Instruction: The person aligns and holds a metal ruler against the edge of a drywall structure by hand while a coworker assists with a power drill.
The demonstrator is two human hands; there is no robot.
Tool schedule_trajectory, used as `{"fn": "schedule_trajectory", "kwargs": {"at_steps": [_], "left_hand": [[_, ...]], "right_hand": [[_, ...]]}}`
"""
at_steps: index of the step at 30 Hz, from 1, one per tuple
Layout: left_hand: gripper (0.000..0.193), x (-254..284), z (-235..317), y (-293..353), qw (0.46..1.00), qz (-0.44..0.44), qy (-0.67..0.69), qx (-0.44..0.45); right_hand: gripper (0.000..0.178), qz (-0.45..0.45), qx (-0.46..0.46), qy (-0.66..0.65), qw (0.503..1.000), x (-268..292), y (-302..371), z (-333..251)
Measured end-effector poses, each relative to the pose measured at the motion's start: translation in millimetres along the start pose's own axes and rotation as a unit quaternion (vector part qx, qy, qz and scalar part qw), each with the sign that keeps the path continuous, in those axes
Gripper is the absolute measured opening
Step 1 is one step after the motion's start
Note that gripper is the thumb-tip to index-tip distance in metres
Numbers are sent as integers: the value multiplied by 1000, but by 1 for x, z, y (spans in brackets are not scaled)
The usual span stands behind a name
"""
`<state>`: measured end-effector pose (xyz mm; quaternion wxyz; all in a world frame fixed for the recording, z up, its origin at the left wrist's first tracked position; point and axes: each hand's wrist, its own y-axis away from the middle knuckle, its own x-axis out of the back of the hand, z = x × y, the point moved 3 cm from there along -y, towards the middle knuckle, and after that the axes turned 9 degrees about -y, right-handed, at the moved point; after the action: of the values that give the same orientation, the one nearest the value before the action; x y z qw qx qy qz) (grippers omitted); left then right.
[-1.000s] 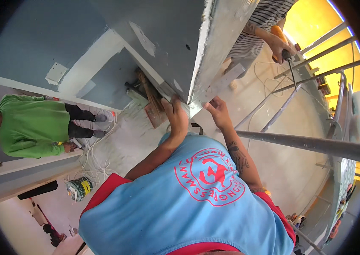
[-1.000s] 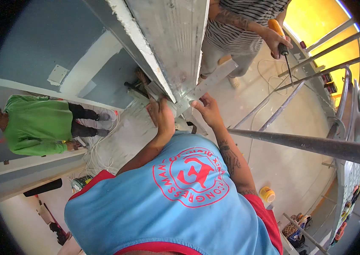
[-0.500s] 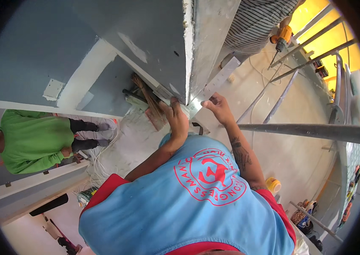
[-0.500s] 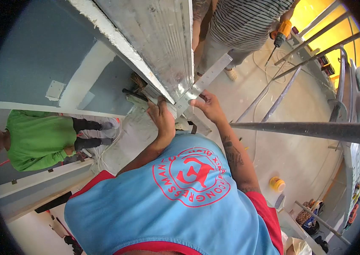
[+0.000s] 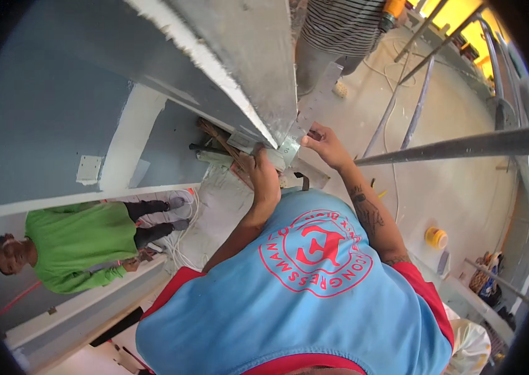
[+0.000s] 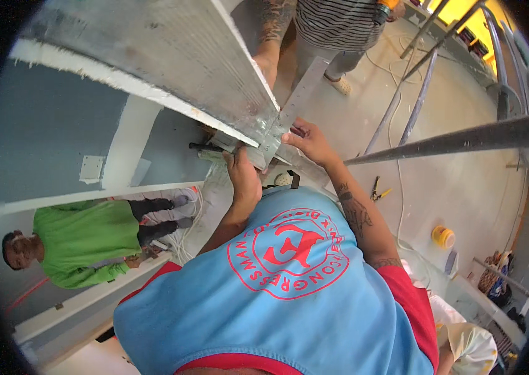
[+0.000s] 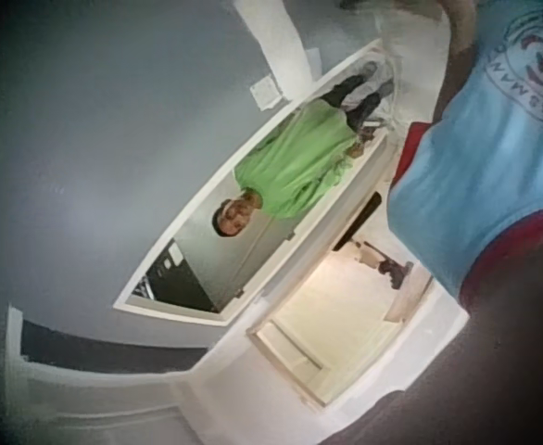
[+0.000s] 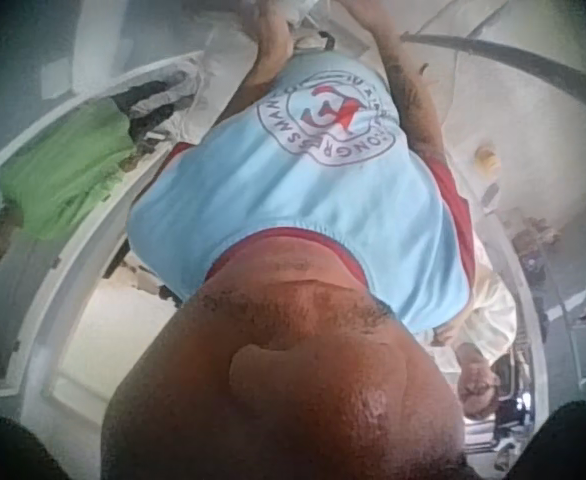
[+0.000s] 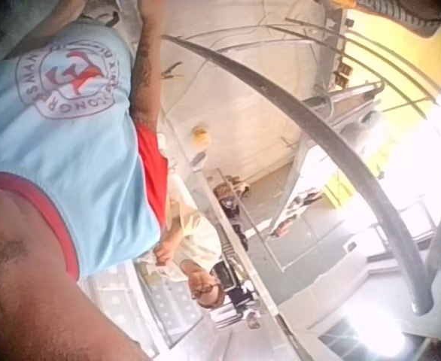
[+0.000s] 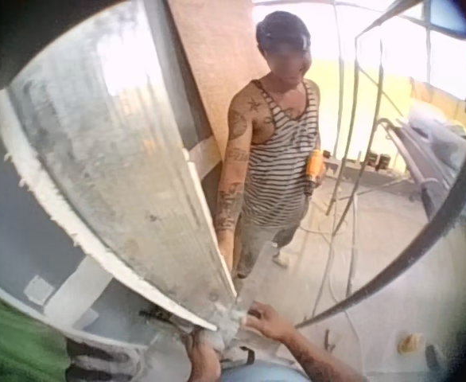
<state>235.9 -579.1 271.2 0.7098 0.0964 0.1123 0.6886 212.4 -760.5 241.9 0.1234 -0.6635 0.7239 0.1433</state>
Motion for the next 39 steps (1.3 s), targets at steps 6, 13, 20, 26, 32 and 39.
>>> {"fn": "schedule_trajectory", "kwargs": {"at_steps": [6, 13, 20, 26, 32, 39], "left_hand": [[58, -7, 32, 12, 991, 41, -7, -130], [60, 15, -27, -12, 993, -19, -93, -72], [50, 10, -16, -5, 993, 2, -104, -51], [53, 7, -9, -2, 985, -12, -142, -100], [69, 3, -7, -3, 997, 26, -51, -54], [71, -4, 7, 6, 998, 50, -11, -34]], "right_hand": [[58, -3, -15, 14, 1000, 6, -1, 1], [61, 10, 3, -12, 1000, 0, -2, 1], [64, -11, -8, -25, 1000, 3, -5, 0], [63, -18, 4, -25, 1000, 2, -6, -2], [63, -17, 21, -35, 999, 1, -7, -6], [62, -16, 0, -18, 1000, 2, -6, -7]]}}
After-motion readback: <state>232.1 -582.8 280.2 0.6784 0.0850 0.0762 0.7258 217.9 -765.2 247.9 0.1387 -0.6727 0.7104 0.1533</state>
